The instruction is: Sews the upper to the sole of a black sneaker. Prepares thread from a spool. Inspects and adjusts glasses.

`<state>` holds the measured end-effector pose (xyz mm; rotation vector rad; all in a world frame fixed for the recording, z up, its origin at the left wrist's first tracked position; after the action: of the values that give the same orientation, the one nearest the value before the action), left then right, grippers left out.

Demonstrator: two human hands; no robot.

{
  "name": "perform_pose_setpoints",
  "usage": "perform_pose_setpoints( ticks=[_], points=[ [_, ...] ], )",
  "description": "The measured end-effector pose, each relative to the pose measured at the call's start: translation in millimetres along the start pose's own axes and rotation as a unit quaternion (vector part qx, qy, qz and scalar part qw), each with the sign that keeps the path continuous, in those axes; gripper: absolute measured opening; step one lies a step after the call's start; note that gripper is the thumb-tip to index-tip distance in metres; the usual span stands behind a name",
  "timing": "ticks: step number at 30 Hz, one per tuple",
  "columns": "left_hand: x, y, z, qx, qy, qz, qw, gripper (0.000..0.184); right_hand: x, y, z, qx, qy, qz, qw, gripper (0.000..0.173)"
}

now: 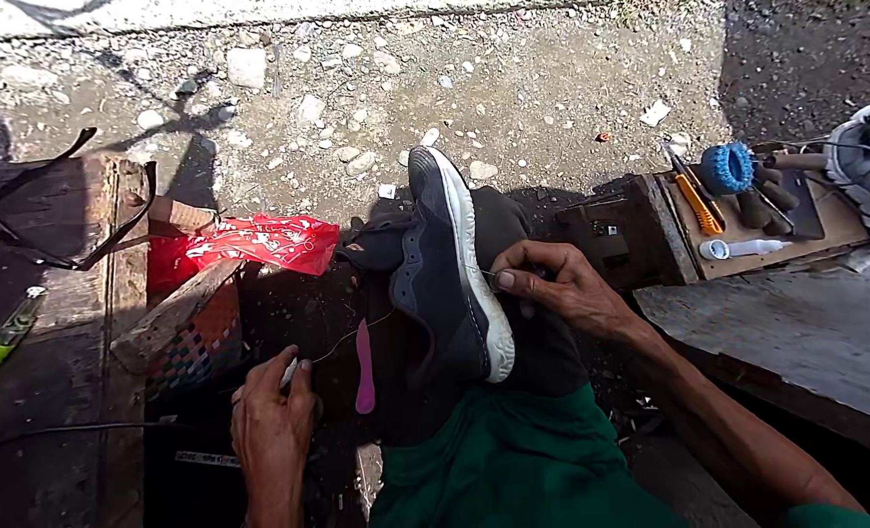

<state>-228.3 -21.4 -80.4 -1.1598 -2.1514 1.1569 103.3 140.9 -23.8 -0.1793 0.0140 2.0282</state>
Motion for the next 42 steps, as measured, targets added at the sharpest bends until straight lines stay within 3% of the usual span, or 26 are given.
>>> perform_pose_setpoints(
  ticks=[3,5,7,12,18,24,27,29,32,33,35,38,42],
  points=[
    [-2,-9,-97,-0.187,0.14,-0.064,0.97,0.023,5,0,-6,0.043,0.058,0.028,0.997,0.012],
    [2,6,-144,-0.337,0.179,-0.014,0.924,0.016,10,-1,-7,0.044,0.091,0.06,0.993,0.01],
    [9,32,-166,-0.389,0.183,0.07,0.9,0.015,14,-1,-6,0.017,0.116,0.097,0.988,0.009],
    [19,57,-177,-0.351,0.213,0.18,0.894,0.01,23,-1,0,-0.052,0.135,0.152,0.978,0.017],
    [19,57,-176,-0.38,0.219,0.132,0.889,0.012,28,12,-18,0.061,0.094,0.089,0.99,0.017],
    [17,61,-171,-0.409,0.196,0.075,0.888,0.009,29,15,-22,0.043,0.019,0.008,0.999,0.017],
    [19,61,-170,-0.397,0.2,0.13,0.886,0.012,29,5,-12,-0.076,0.017,0.023,0.997,0.014],
    [19,59,-168,-0.436,0.182,0.241,0.848,0.022,25,-14,1,-0.22,0.009,0.039,0.975,0.014],
    [9,59,-164,-0.585,0.054,0.415,0.694,0.043,16,-50,19,-0.348,-0.022,0.011,0.937,0.03],
    [6,59,-165,-0.609,0.024,0.417,0.674,0.045,12,-54,24,-0.348,-0.039,0.009,0.937,0.037],
    [2,60,-171,-0.613,-0.029,0.354,0.706,0.039,4,-43,28,-0.287,-0.06,0.03,0.956,0.043],
    [1,65,-178,-0.555,-0.109,0.228,0.793,0.027,-3,-8,23,-0.205,-0.102,0.066,0.971,0.032],
    [-1,67,-177,-0.523,-0.118,0.184,0.824,0.02,1,8,20,-0.279,-0.157,0.026,0.947,0.03]
  ],
)
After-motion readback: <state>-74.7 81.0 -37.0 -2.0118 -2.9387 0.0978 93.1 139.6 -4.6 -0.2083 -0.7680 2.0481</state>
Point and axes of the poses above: each hand's wrist, its own x-axis towards the middle knuckle, its own y-axis out of the palm, z = x × y, the point moved 8 cm from there along x, towards the middle knuckle, and after that the axes turned 6 degrees about -z, right-handed, at the moved point
